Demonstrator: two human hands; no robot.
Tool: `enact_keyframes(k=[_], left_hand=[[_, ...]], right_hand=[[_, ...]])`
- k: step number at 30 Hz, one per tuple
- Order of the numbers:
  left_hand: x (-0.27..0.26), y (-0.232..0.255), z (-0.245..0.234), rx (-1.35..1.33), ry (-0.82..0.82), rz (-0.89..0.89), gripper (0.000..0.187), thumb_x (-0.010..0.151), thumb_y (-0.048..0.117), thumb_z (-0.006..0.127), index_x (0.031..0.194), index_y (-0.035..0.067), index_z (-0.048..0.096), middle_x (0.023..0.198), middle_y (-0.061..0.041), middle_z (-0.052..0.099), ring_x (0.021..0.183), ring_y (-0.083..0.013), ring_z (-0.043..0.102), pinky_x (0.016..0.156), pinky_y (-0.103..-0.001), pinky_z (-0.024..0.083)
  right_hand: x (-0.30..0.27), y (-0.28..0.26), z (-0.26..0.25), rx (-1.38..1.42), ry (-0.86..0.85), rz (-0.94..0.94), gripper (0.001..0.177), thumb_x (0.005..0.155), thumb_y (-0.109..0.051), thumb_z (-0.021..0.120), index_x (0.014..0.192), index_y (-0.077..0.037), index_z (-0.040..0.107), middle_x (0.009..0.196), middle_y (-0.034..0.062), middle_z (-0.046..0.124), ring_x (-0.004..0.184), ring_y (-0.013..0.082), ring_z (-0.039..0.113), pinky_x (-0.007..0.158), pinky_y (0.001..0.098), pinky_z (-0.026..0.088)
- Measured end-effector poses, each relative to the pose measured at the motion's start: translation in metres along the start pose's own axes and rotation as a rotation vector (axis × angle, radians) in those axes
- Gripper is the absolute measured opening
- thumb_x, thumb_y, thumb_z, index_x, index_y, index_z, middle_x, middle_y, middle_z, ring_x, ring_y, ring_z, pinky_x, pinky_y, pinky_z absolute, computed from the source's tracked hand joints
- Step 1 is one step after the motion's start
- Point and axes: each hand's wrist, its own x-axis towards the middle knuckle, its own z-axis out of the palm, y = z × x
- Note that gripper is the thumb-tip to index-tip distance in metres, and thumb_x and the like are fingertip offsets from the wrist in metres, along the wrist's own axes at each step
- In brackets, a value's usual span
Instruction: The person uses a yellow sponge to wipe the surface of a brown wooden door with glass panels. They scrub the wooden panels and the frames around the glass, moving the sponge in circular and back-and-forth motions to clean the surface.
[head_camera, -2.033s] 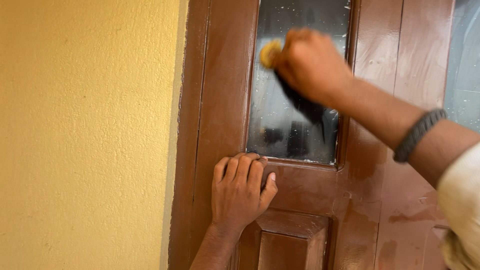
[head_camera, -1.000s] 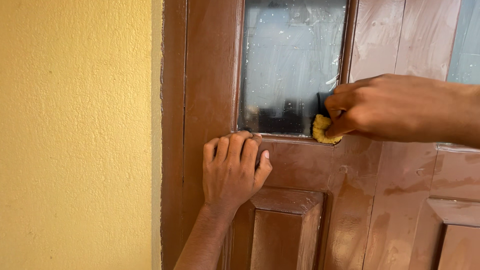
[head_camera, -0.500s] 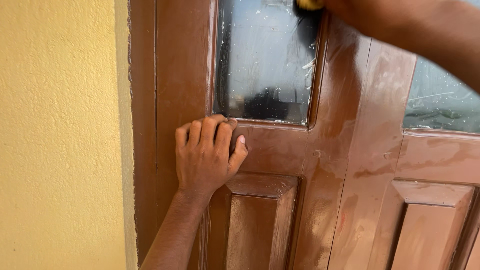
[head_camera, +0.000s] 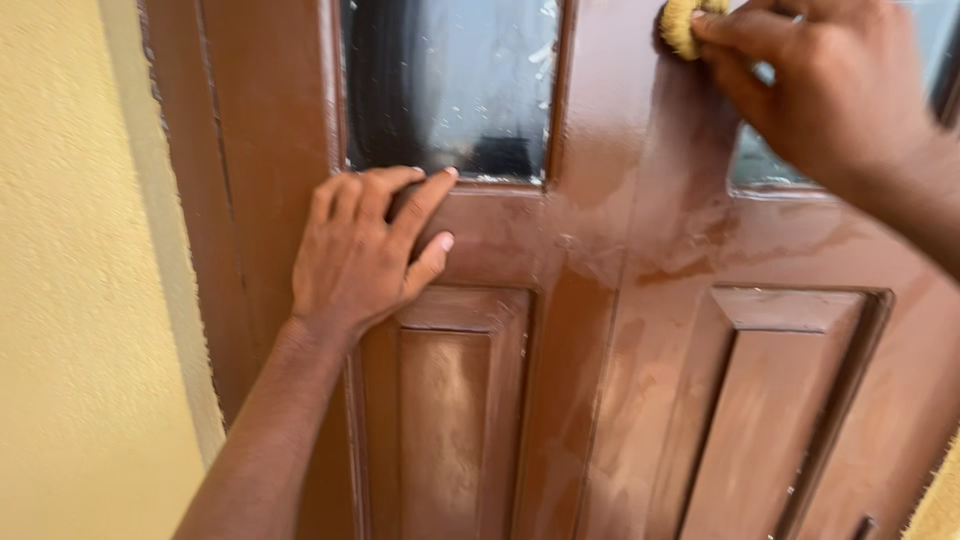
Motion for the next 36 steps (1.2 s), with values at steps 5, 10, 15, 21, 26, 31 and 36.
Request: enact_keyframes(k=[5,10,15,21,26,31,36], left_hand=[[0.028,0.027,-0.003,0.015,-0.012,-0.213,0.04,0.103,0.053,0.064,0.11,0.014,0.066,0.103,-0.008,0.053,0.099,-0.0264,0.049,0.092,-0.048,0.041],[0.083,0.078,0.016,-0.284,0.026,-0.401,0.032,0.107,0.045,0.063,0.114,0.014,0.061,0.101,-0.003,0.053,0.093,-0.0228,0.05,0.083,-0.046,0.04],[0.115,0.125,0.031,-0.234,0.232,-0.451,0.039,0.105,0.042,0.068,0.125,0.011,0.055,0.108,-0.009,0.051,0.1,-0.0249,0.054,0.081,-0.044,0.041],[0.11,0.129,0.031,-0.131,0.211,-0.514,0.05,0.106,0.043,0.071,0.135,0.008,0.05,0.11,-0.011,0.052,0.1,-0.0256,0.056,0.08,-0.044,0.041],[0.109,0.132,0.031,-0.117,0.218,-0.526,0.052,0.108,0.041,0.071,0.139,0.006,0.047,0.114,-0.011,0.053,0.102,-0.0265,0.057,0.082,-0.045,0.042],[0.109,0.128,0.029,-0.112,0.167,-0.499,0.051,0.111,0.04,0.069,0.14,0.005,0.047,0.117,-0.013,0.053,0.106,-0.0283,0.057,0.086,-0.046,0.043],[0.105,0.127,0.033,-0.116,0.153,-0.5,0.049,0.112,0.038,0.067,0.141,0.004,0.046,0.122,-0.013,0.054,0.112,-0.029,0.058,0.09,-0.048,0.043]], right_hand=[[-0.057,-0.032,0.005,0.073,-0.086,-0.269,0.042,0.082,-0.013,0.078,0.123,-0.016,0.08,0.087,0.0033,0.072,0.077,0.0154,0.068,0.06,0.0273,0.057],[-0.086,0.02,0.007,0.072,-0.121,-0.121,0.018,0.095,-0.016,0.076,0.113,-0.015,0.081,0.096,0.006,0.075,0.076,0.0152,0.066,0.058,0.0277,0.057],[-0.128,0.02,0.012,0.226,-0.079,0.11,0.016,0.1,-0.017,0.075,0.113,-0.01,0.08,0.099,0.0072,0.073,0.08,0.0156,0.066,0.061,0.0276,0.058],[-0.182,0.022,0.001,0.381,-0.141,0.073,0.027,0.09,-0.017,0.075,0.116,-0.012,0.078,0.099,0.0057,0.073,0.077,0.0168,0.067,0.059,0.029,0.058],[-0.207,-0.035,-0.009,0.545,-0.144,0.148,0.049,0.081,-0.005,0.069,0.13,-0.011,0.073,0.086,0.0027,0.063,0.081,0.0208,0.063,0.069,0.0363,0.056],[-0.202,-0.063,0.0,0.364,-0.192,0.09,0.05,0.08,-0.01,0.068,0.131,-0.013,0.072,0.096,0.0023,0.061,0.086,0.0184,0.058,0.072,0.0333,0.048],[-0.243,-0.033,-0.019,0.238,-0.227,0.354,0.041,0.081,-0.012,0.073,0.121,-0.015,0.076,0.098,0.0017,0.065,0.084,0.0206,0.057,0.069,0.0367,0.045]])
